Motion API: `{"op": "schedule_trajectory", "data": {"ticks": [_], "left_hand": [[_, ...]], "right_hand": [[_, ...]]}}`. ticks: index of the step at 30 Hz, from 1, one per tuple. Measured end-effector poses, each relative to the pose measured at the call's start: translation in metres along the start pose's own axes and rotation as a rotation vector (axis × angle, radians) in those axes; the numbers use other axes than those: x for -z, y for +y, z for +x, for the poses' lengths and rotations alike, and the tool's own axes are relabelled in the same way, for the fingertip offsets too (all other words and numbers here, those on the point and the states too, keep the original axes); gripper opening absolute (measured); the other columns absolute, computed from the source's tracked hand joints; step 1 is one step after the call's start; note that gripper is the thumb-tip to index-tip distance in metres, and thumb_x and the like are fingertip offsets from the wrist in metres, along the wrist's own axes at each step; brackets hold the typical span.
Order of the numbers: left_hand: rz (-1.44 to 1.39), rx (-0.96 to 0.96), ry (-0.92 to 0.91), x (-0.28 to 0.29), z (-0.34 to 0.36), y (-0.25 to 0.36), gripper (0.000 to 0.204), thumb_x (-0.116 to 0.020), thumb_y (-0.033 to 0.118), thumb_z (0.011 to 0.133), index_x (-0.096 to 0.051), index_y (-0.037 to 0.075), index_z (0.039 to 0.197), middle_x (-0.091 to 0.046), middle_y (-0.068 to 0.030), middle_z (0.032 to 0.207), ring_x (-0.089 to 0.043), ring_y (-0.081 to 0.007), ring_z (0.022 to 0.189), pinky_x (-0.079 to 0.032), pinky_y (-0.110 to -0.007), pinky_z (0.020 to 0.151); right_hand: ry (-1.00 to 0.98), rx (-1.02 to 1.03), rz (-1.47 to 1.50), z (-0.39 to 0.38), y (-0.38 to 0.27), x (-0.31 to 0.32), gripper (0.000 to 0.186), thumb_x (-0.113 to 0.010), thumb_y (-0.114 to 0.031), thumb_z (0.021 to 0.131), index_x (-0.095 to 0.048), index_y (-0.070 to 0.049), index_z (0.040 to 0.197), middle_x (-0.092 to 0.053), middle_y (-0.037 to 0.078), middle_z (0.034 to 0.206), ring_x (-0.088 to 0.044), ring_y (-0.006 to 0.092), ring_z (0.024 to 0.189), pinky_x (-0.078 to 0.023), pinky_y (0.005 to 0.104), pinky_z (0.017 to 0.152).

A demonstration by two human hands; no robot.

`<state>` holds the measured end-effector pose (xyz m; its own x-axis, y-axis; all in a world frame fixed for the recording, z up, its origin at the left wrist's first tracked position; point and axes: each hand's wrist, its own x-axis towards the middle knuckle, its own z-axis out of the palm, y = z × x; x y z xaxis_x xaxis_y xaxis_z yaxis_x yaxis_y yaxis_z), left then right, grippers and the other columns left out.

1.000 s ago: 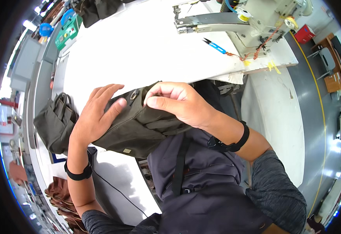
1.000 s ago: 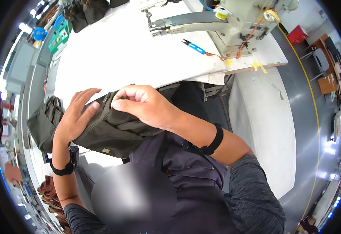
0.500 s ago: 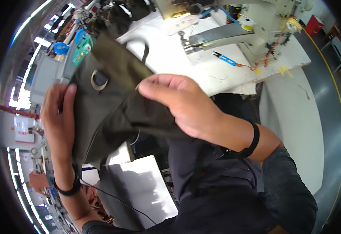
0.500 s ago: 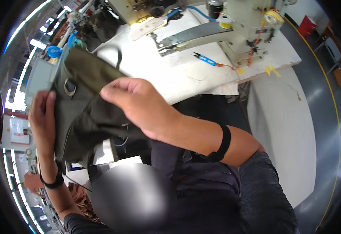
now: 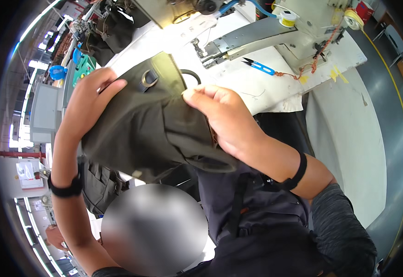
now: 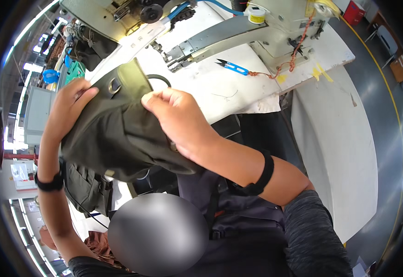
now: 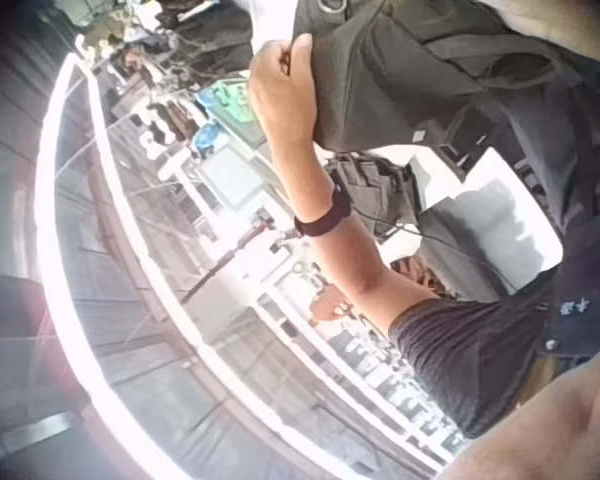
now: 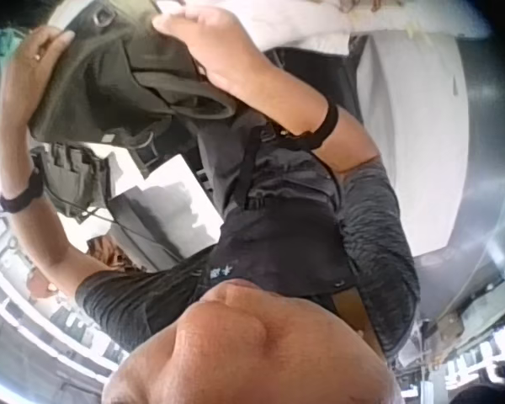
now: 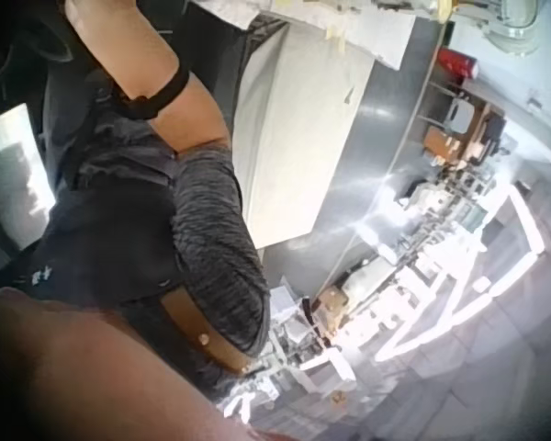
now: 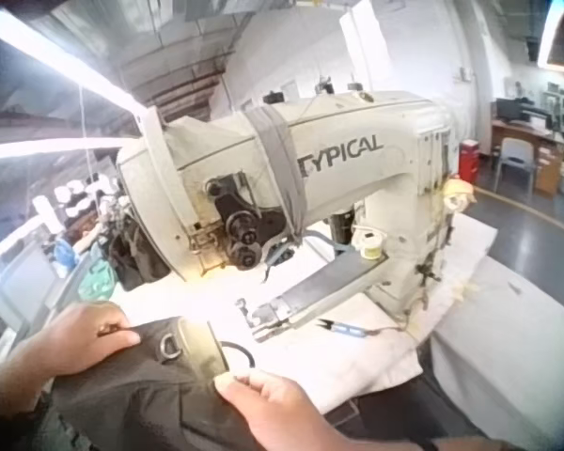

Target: The person aligns a zipper against the edge of a green bag by hand, then guides the bag through a sewing machine to stitch them together. After sewing, the person folds a small fabric tab over the zipper end and sews it onto the bag.

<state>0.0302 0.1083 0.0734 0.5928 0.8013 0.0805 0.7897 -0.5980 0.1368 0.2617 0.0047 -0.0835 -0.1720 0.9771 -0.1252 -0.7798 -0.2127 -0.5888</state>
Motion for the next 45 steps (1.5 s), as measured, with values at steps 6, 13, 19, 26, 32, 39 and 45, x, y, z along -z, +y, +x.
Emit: {"op": "schedule_trajectory", "data": {"ticks": [6,13,19,26,32,39,45], "left_hand": [[0.203,-0.18,0.312,-0.11,0.033,-0.04,0.024,-0.068,0.029,0.101,-0.063,0.006,0.101,-0.065,-0.0153,0.098,-0.065,-0.0392,0.091,-0.053,-0.047,0.08],[0.104,-0.064,0.157,-0.148,0.03,-0.034,0.021,-0.068,0.021,0.101,-0.065,0.005,0.114,-0.069,-0.0145,0.11,-0.068,-0.0382,0.095,-0.056,-0.046,0.085],[-0.751,0.026,-0.055,-0.119,0.069,0.042,0.04,-0.076,0.022,0.095,-0.066,-0.004,0.124,-0.074,-0.0126,0.114,-0.069,-0.0223,0.101,-0.056,-0.039,0.089],[-0.77,0.389,-0.34,-0.131,0.099,0.059,0.045,-0.083,0.037,0.09,-0.075,0.001,0.116,-0.072,-0.0021,0.099,-0.057,-0.0095,0.079,-0.047,-0.023,0.076],[-1.309,0.313,-0.695,-0.13,0.103,0.026,0.023,-0.071,0.025,0.103,-0.075,0.003,0.108,-0.046,0.0099,0.068,-0.04,-0.0039,0.064,-0.033,-0.022,0.06],[-0.998,0.214,-0.628,-0.116,0.094,0.013,0.032,-0.06,0.024,0.105,-0.074,0.007,0.128,-0.05,0.0079,0.076,-0.041,-0.0043,0.069,-0.037,-0.022,0.064],[-0.567,-0.173,-0.645,-0.12,0.118,-0.003,0.047,-0.047,0.016,0.098,-0.068,0.005,0.139,-0.068,-0.0079,0.137,-0.059,-0.018,0.122,-0.042,-0.031,0.111]], "right_hand": [[0.264,0.468,-0.529,0.056,0.03,0.052,0.026,-0.067,-0.017,0.1,-0.059,0.001,0.083,-0.051,-0.002,0.069,-0.043,0.005,0.066,-0.039,0.0289,0.058],[0.244,0.453,-0.739,0.044,0.017,0.064,0.02,-0.064,-0.011,0.1,-0.058,0.002,0.086,-0.049,-0.002,0.068,-0.04,0.0046,0.064,-0.037,0.029,0.057],[0.187,0.34,-0.645,0.038,0.003,0.068,0.017,-0.065,-0.012,0.1,-0.066,0.003,0.092,-0.054,-0.005,0.071,-0.042,0.0021,0.064,-0.035,0.0268,0.056],[0.249,0.381,-0.652,0.037,0.013,0.081,0.015,-0.066,-0.011,0.102,-0.068,0.003,0.1,-0.058,-0.005,0.072,-0.045,0.0019,0.063,-0.037,0.025,0.056],[0.221,0.378,-0.624,0.033,0.011,0.078,0.013,-0.063,-0.009,0.104,-0.067,0.002,0.1,-0.056,-0.007,0.073,-0.043,-0.0003,0.063,-0.034,0.0233,0.055],[0.166,0.45,-0.652,0.04,0.004,0.071,0.012,-0.062,-0.009,0.104,-0.065,0.001,0.097,-0.049,-0.009,0.07,-0.037,-0.0013,0.061,-0.029,0.0236,0.053],[0.108,0.472,-0.604,0.054,-0.005,0.057,0.012,-0.062,-0.009,0.106,-0.067,0.001,0.101,-0.055,-0.008,0.074,-0.041,-0.0012,0.065,-0.033,0.0218,0.057]]}}
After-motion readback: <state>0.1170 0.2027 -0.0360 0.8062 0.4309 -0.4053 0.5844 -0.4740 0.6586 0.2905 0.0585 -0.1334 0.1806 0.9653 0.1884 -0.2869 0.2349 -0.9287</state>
